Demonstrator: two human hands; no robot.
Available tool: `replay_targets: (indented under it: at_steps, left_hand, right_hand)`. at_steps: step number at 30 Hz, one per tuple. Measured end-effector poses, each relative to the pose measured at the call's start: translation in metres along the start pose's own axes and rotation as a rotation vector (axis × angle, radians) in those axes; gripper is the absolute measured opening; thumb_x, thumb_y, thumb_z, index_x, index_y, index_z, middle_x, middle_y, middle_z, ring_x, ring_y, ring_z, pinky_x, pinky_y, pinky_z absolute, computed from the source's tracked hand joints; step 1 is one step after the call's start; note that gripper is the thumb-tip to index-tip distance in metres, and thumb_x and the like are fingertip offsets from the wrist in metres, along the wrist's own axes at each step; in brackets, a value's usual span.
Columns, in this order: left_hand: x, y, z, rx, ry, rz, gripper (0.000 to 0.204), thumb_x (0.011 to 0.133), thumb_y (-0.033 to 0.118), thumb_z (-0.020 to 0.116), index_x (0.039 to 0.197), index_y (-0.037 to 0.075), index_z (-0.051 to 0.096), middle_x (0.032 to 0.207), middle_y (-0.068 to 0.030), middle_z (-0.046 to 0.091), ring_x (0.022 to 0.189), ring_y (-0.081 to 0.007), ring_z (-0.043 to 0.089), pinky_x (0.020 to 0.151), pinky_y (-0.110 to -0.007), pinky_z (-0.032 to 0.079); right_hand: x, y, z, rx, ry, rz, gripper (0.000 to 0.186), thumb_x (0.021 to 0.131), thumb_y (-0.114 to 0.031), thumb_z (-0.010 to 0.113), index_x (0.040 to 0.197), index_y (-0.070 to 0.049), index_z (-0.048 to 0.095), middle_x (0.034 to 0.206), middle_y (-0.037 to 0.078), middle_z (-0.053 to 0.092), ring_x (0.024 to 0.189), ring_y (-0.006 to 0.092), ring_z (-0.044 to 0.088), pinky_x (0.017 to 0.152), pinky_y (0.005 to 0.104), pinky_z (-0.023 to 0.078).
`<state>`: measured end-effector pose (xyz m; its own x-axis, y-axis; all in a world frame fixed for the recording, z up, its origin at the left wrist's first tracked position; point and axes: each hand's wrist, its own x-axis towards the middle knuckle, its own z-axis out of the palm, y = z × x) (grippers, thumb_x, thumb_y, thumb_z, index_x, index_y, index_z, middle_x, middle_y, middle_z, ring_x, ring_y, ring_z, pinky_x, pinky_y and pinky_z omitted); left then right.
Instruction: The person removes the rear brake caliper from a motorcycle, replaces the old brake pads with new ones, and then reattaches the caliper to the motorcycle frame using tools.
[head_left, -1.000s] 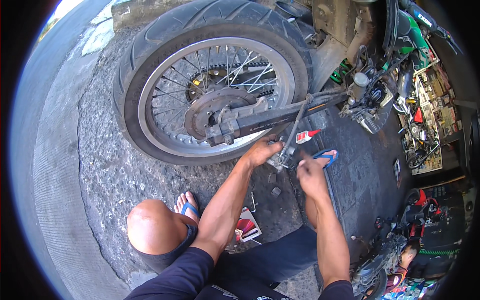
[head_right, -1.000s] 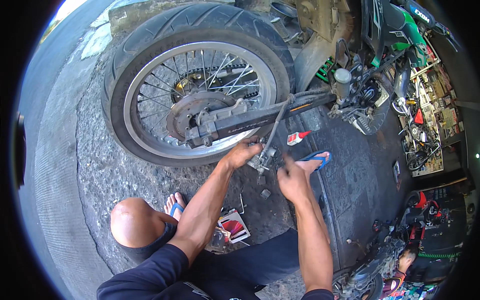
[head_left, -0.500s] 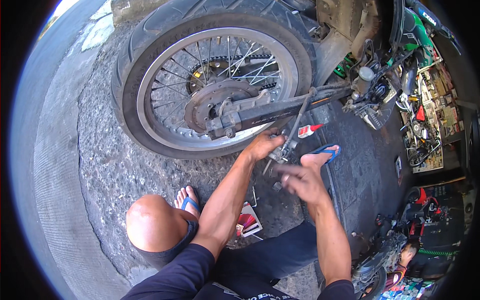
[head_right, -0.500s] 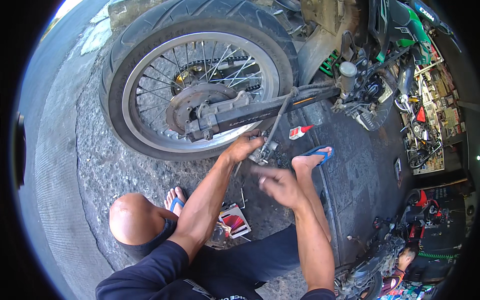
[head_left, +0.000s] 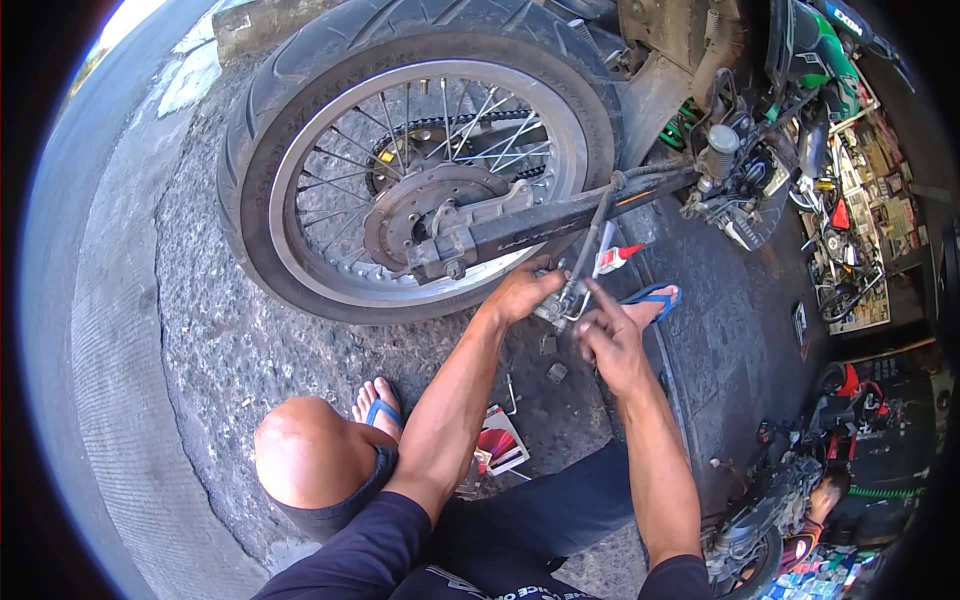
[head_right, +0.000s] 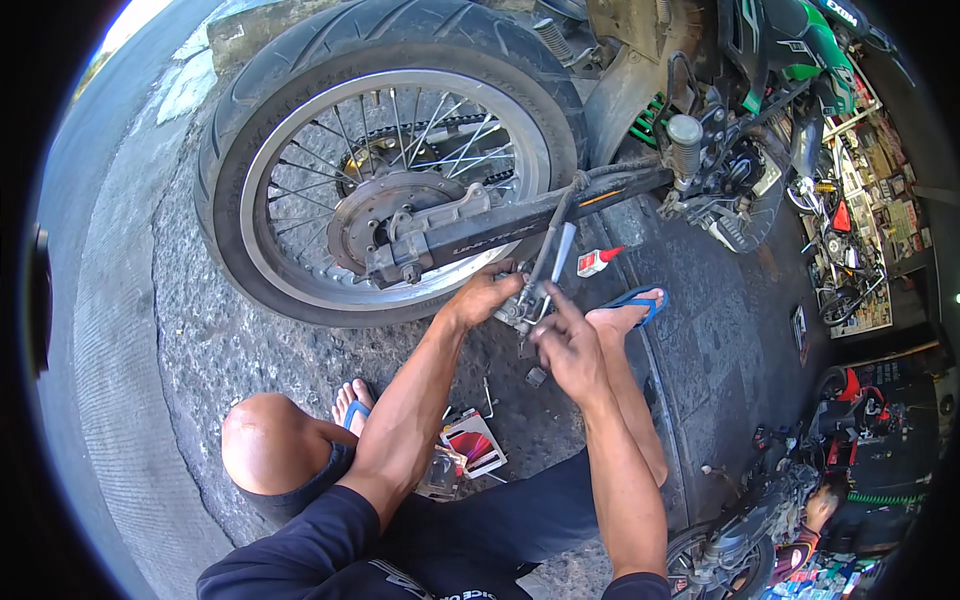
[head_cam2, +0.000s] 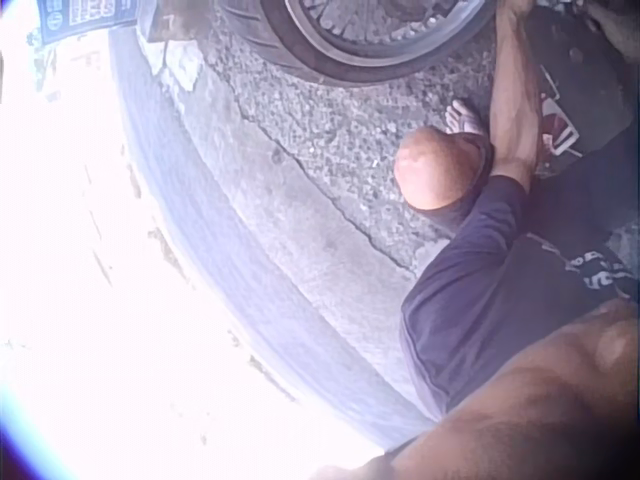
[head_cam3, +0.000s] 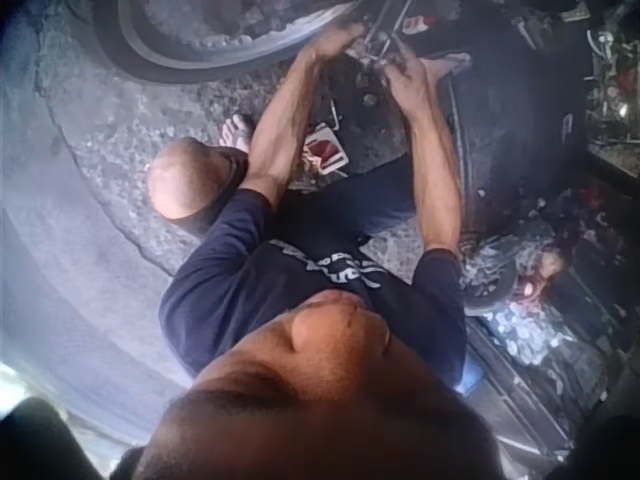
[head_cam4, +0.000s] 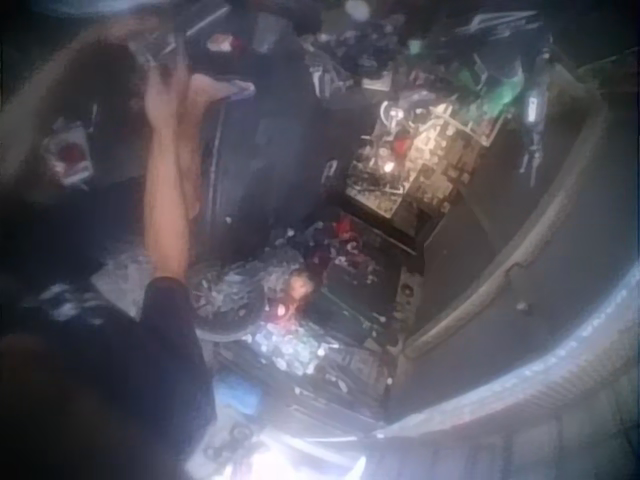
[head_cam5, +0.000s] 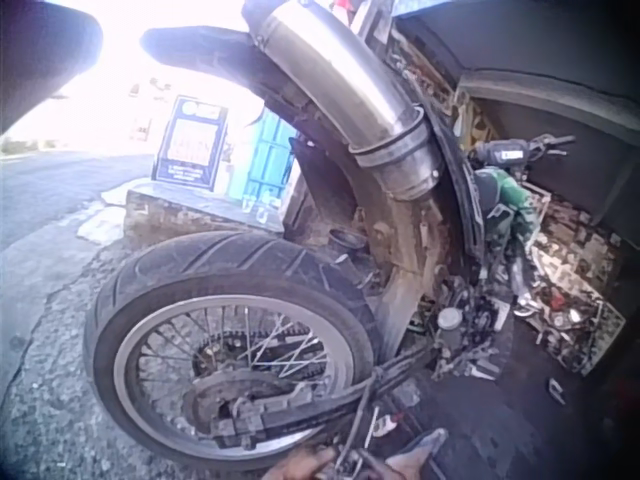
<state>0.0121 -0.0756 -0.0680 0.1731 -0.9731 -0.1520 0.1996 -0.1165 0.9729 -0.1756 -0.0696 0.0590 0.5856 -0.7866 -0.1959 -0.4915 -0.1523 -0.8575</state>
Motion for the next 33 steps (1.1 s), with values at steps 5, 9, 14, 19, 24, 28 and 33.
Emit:
replay_targets:
  at_steps: [5, 9, 14, 19, 24, 28, 33]
  left_hand:
    - [0.005, 0.0, -0.003, -0.007, -0.054, -0.02, 0.077, 0.087, 0.045, 0.071, 0.137, -0.012, 0.057, 0.131, -0.0219, 0.064, 0.121, -0.0255, 0.06, 0.105, -0.034, 0.044]
    - [-0.002, 0.003, 0.002, -0.094, 0.02, -0.039, 0.074, 0.087, 0.044, 0.071, 0.135, -0.011, 0.059, 0.13, -0.0224, 0.064, 0.119, -0.0265, 0.06, 0.104, -0.035, 0.045]
    - [-0.007, 0.012, 0.005, -0.048, 0.07, 0.0, 0.073, 0.086, 0.045, 0.072, 0.133, -0.01, 0.06, 0.128, -0.0237, 0.065, 0.118, -0.0283, 0.06, 0.103, -0.036, 0.045]
    - [-0.001, 0.01, -0.007, 0.077, -0.04, -0.038, 0.093, 0.085, 0.054, 0.07, 0.143, -0.016, 0.048, 0.134, -0.0301, 0.062, 0.126, -0.0323, 0.06, 0.107, -0.036, 0.045]
    - [0.001, 0.004, -0.003, 0.063, -0.021, -0.012, 0.093, 0.084, 0.055, 0.071, 0.142, -0.015, 0.05, 0.142, -0.0328, 0.056, 0.135, -0.0353, 0.055, 0.111, -0.036, 0.044]
    - [0.003, 0.009, 0.001, 0.04, 0.018, -0.02, 0.093, 0.084, 0.053, 0.071, 0.142, -0.016, 0.048, 0.143, -0.0335, 0.055, 0.135, -0.0356, 0.054, 0.112, -0.036, 0.042]
    - [-0.005, 0.009, 0.0, -0.006, 0.028, -0.024, 0.093, 0.085, 0.051, 0.07, 0.144, -0.018, 0.045, 0.14, -0.0343, 0.057, 0.134, -0.0363, 0.056, 0.111, -0.036, 0.043]
  right_hand:
    - [0.008, -0.009, -0.002, -0.504, -0.023, 0.129, 0.064, 0.09, -0.018, 0.064, 0.147, 0.006, 0.048, 0.084, 0.017, 0.069, 0.075, 0.0276, 0.069, 0.072, 0.039, 0.053]
    - [0.001, 0.003, 0.003, -0.559, 0.058, 0.066, 0.044, 0.093, -0.025, 0.065, 0.123, 0.008, 0.064, 0.077, 0.019, 0.069, 0.075, 0.0326, 0.07, 0.072, 0.0442, 0.052]
    - [0.007, 0.018, 0.024, -0.48, 0.157, 0.079, 0.045, 0.1, -0.037, 0.061, 0.091, 0.006, 0.072, 0.065, 0.013, 0.065, 0.062, 0.0263, 0.065, 0.062, 0.0424, 0.049]
    - [-0.004, -0.003, 0.042, 0.219, -0.047, 0.382, 0.061, 0.106, -0.054, 0.05, 0.096, 0.0, 0.076, 0.063, 0.002, 0.06, 0.054, 0.0097, 0.052, 0.051, 0.0241, 0.039]
    - [0.008, -0.031, 0.022, 0.347, 0.076, -0.044, 0.045, 0.111, -0.037, 0.046, 0.125, -0.002, 0.071, 0.073, -0.002, 0.061, 0.057, 0.0047, 0.051, 0.052, 0.0208, 0.039]
    - [0.022, -0.032, 0.026, -0.24, 0.282, -0.3, 0.028, 0.098, -0.02, 0.069, 0.116, 0.002, 0.071, 0.075, 0.006, 0.066, 0.062, 0.0124, 0.059, 0.06, 0.0296, 0.048]
    - [0.028, -0.036, 0.027, -0.353, 0.546, -0.361, 0.022, 0.089, -0.02, 0.08, 0.088, 0.0, 0.071, 0.078, 0.014, 0.069, 0.065, 0.0241, 0.068, 0.061, 0.0373, 0.054]
